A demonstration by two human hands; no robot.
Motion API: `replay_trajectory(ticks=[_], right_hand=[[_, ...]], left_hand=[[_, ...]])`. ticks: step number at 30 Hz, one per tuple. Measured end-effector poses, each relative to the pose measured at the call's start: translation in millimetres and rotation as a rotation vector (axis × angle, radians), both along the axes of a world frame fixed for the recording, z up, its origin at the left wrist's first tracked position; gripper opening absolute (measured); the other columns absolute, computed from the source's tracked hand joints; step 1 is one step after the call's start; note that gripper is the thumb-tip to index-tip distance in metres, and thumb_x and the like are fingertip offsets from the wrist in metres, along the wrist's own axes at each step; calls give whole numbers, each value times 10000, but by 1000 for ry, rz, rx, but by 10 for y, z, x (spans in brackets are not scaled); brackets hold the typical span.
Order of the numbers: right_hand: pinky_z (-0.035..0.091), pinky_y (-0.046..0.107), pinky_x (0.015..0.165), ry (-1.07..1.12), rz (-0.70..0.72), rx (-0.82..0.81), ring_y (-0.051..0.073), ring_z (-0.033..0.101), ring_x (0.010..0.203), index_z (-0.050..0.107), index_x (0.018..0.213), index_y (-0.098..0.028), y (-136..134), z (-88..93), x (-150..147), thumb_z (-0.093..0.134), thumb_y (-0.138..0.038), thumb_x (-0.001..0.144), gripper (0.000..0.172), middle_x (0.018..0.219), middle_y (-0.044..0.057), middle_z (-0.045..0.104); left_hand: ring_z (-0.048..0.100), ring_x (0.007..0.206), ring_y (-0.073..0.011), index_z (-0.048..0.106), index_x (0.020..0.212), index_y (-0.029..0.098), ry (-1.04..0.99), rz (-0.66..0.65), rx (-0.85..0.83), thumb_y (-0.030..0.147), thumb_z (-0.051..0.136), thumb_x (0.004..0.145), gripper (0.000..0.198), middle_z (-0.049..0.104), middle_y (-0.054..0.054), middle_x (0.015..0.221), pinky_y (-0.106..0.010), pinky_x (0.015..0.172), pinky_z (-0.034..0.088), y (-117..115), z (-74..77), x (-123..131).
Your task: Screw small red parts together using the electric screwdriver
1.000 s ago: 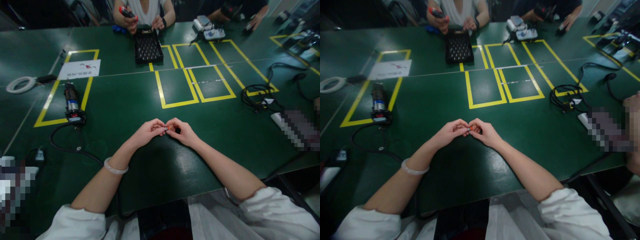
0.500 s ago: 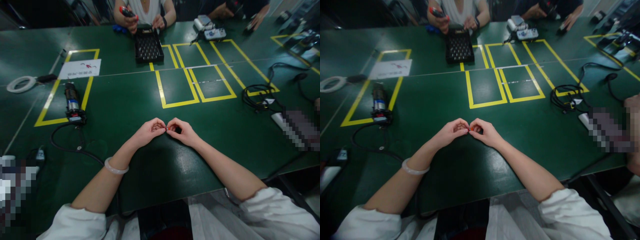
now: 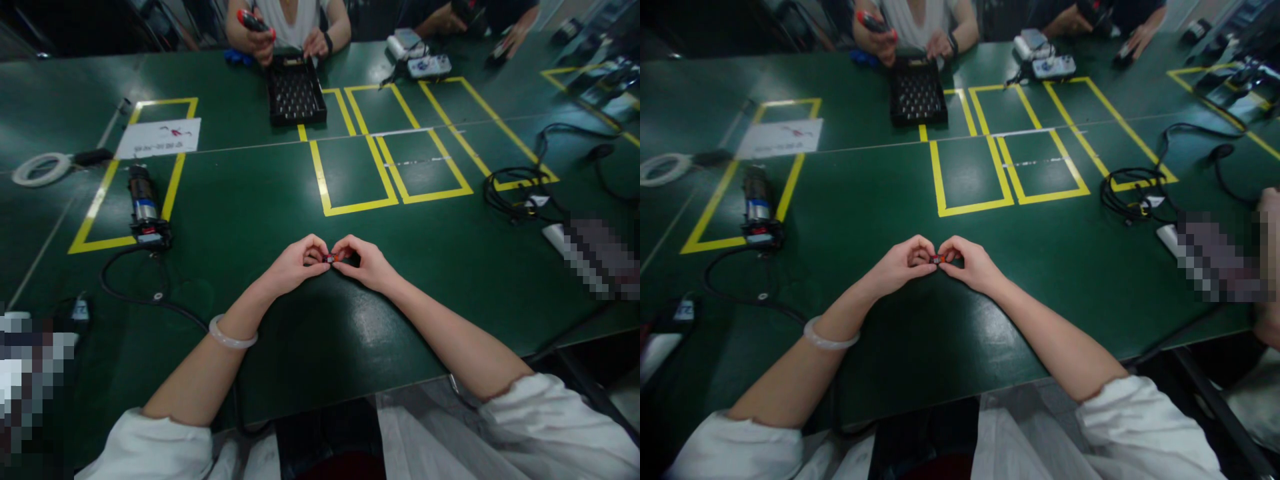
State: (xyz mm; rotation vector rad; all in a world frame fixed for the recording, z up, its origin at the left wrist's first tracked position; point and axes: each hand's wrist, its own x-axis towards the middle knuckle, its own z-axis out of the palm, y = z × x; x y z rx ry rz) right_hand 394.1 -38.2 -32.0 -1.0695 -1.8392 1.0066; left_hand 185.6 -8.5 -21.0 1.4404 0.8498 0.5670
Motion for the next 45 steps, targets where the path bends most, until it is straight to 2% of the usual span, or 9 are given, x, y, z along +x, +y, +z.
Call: replay_trajectory(ticks=[15,19,26,38,42,45], right_hand=[[498,289,749,-16,-7,17,147,618,797,598,959,-199,0,-5,13,651,-167,825,147,886,15,656],[497,284,746,-13,-7,33,140,618,782,598,967,-198,0,-8,20,653,-174,836,144,884,13,660],[522,276,738,32,9,-23,128,631,750,607,965,-200,-11,-2,16,666,-231,860,125,854,2,678],[548,294,766,-15,18,39,144,653,787,605,1019,-206,-19,11,6,660,-196,854,175,915,17,695],[540,291,756,-45,13,55,146,646,790,607,1005,-204,-13,16,17,631,-208,880,128,920,25,688],[527,285,745,-42,-13,60,142,636,775,611,1008,-201,5,4,40,635,-217,885,126,912,24,679]], left_hand=[[617,834,-124,558,997,147,-4,7,-6,255,754,771,317,631,-36,931,-261,780,479,-9,15,-8],[615,852,-132,571,1021,145,-5,-3,-4,296,720,813,297,635,-45,951,-268,791,475,5,10,-18],[615,894,-145,583,1039,135,-18,4,-12,294,719,809,311,639,-62,993,-292,841,471,6,29,-7],[595,827,-141,583,1032,143,3,20,-31,351,727,805,340,634,-45,927,-279,778,467,-14,96,5],[598,852,-147,587,1071,143,29,13,2,371,706,821,359,638,-58,962,-287,795,473,-20,92,10],[611,918,-175,579,1160,149,119,11,98,421,646,863,409,641,-78,1019,-316,845,483,23,138,-64]])
